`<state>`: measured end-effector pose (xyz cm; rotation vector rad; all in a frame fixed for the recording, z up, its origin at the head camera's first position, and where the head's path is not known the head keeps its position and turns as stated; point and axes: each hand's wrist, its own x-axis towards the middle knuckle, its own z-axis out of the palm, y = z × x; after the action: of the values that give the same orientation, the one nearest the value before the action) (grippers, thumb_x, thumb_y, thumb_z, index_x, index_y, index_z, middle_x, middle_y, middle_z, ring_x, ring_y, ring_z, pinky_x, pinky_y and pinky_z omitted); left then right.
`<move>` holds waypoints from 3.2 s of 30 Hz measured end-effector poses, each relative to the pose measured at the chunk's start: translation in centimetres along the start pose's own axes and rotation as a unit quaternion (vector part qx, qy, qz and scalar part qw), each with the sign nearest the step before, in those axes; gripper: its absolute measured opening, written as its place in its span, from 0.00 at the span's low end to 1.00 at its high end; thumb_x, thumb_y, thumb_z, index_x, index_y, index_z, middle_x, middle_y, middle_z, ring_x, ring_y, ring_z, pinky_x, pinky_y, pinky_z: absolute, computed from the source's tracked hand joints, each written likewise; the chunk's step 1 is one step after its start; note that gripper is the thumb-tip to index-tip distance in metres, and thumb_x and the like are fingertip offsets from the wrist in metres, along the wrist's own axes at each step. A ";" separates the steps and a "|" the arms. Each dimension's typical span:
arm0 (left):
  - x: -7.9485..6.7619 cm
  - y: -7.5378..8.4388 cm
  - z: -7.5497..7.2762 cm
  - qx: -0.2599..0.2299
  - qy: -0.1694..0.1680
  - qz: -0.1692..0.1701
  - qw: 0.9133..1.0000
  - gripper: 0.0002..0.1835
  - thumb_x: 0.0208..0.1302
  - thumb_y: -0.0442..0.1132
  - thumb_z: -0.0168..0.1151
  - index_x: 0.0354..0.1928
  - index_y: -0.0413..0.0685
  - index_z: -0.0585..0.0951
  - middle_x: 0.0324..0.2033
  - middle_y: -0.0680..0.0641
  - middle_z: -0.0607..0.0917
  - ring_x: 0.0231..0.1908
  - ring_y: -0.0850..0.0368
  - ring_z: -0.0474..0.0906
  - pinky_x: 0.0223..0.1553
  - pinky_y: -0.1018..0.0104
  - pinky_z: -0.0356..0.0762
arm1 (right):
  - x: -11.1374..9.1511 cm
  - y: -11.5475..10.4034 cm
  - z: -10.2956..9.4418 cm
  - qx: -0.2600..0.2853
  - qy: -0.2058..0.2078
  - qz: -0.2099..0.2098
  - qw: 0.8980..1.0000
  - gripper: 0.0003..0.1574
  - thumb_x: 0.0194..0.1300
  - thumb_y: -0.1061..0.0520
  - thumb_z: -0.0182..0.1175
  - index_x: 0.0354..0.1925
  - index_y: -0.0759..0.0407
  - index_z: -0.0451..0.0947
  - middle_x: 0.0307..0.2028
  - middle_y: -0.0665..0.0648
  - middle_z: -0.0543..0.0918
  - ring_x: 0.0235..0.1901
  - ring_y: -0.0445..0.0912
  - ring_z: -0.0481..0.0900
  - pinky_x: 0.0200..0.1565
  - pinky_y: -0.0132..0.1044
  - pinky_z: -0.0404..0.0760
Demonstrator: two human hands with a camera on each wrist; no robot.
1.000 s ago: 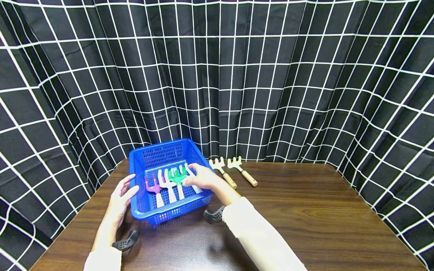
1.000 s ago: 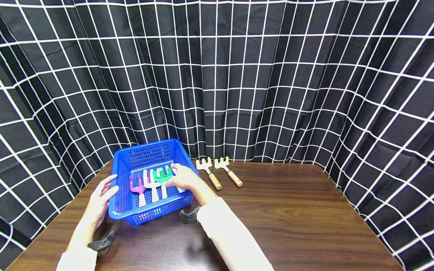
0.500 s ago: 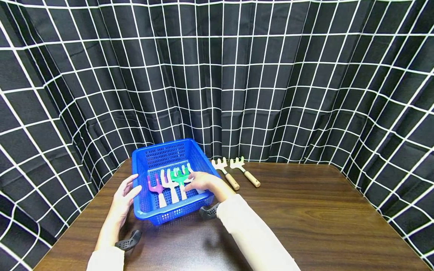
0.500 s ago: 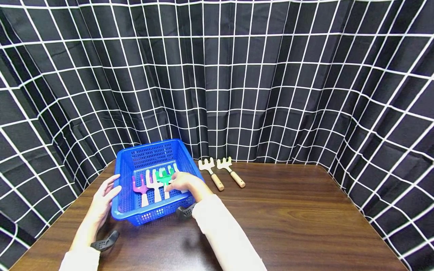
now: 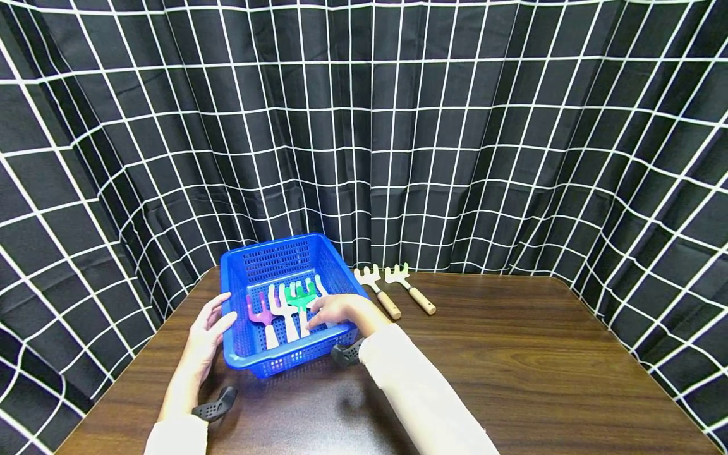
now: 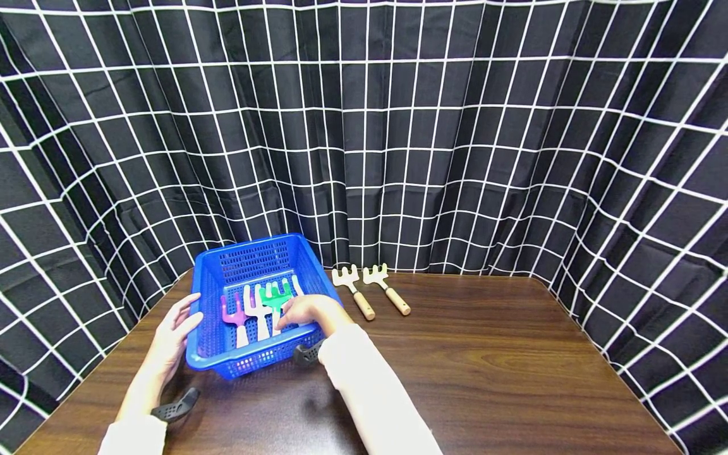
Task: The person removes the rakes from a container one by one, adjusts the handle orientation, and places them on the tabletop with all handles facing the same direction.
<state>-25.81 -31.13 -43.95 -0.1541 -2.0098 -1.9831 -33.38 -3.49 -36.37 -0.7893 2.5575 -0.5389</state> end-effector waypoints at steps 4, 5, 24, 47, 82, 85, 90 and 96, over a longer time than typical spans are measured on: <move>0.1 0.0 0.0 0.003 -0.001 -0.001 1.000 0.27 0.73 0.37 0.54 0.70 0.40 0.60 0.53 0.53 0.76 0.47 0.62 0.79 0.43 0.66 0.80 | -0.1 0.0 0.0 0.001 0.019 0.001 1.000 0.34 0.63 0.46 0.63 0.64 0.58 0.72 0.62 0.57 0.75 0.61 0.50 0.70 0.61 0.37 0.65; 0.1 0.0 0.0 0.004 -0.001 -0.002 1.000 0.28 0.73 0.37 0.54 0.70 0.40 0.61 0.53 0.54 0.76 0.47 0.62 0.79 0.43 0.67 0.80 | -0.1 0.1 0.0 0.004 0.032 0.001 0.999 0.34 0.62 0.46 0.64 0.63 0.58 0.73 0.61 0.58 0.76 0.59 0.50 0.71 0.60 0.38 0.66; 0.0 0.0 0.1 -0.010 -0.001 -0.002 1.000 0.27 0.72 0.36 0.55 0.69 0.39 0.61 0.49 0.60 0.77 0.45 0.64 0.80 0.41 0.66 0.81 | -1.1 0.2 0.4 0.074 0.288 -0.079 0.951 0.24 0.51 0.67 0.70 0.49 0.62 0.80 0.41 0.57 0.86 0.47 0.51 0.82 0.50 0.40 0.75; 0.0 0.0 0.0 -0.007 -0.002 0.000 1.000 0.27 0.72 0.36 0.55 0.69 0.39 0.61 0.47 0.62 0.78 0.45 0.64 0.79 0.41 0.67 0.80 | -2.1 0.8 1.2 0.104 0.523 -0.089 0.842 0.17 0.51 0.62 0.71 0.42 0.59 0.81 0.36 0.54 0.84 0.35 0.48 0.80 0.39 0.40 0.77; -0.2 -0.3 -0.1 -0.004 -0.001 -0.012 1.000 0.29 0.72 0.39 0.56 0.70 0.41 0.60 0.54 0.49 0.73 0.48 0.63 0.77 0.42 0.70 0.78 | -10.7 7.2 -3.1 0.036 0.495 -0.142 0.857 0.15 0.46 0.66 0.71 0.36 0.58 0.81 0.26 0.50 0.78 0.24 0.45 0.73 0.26 0.34 0.71; -0.2 -0.2 0.0 -0.012 0.000 -0.013 1.000 0.28 0.72 0.38 0.56 0.70 0.42 0.61 0.54 0.50 0.74 0.47 0.63 0.78 0.42 0.69 0.79 | -11.5 7.8 -3.2 0.052 0.501 -0.144 0.852 0.15 0.46 0.64 0.72 0.35 0.57 0.81 0.24 0.48 0.77 0.23 0.41 0.71 0.25 0.33 0.70; -0.3 -0.2 0.0 -0.018 -0.001 -0.010 1.000 0.28 0.72 0.37 0.56 0.69 0.41 0.61 0.52 0.51 0.75 0.46 0.62 0.79 0.41 0.68 0.80 | -13.0 8.6 -3.7 0.098 0.511 -0.138 0.843 0.15 0.47 0.64 0.74 0.36 0.58 0.82 0.26 0.50 0.82 0.23 0.39 0.75 0.27 0.30 0.74; -0.3 -0.3 0.0 -0.020 -0.002 -0.006 1.000 0.27 0.72 0.37 0.55 0.69 0.41 0.61 0.52 0.53 0.76 0.47 0.63 0.78 0.41 0.69 0.79 | -14.5 10.0 -4.4 0.173 0.520 -0.113 0.829 0.16 0.51 0.66 0.73 0.39 0.63 0.81 0.31 0.58 0.86 0.28 0.38 0.80 0.32 0.24 0.78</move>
<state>-25.57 -31.09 -44.31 -0.1547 -1.9785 -2.0327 -28.94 13.88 -33.51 -0.7825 3.0940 -1.8902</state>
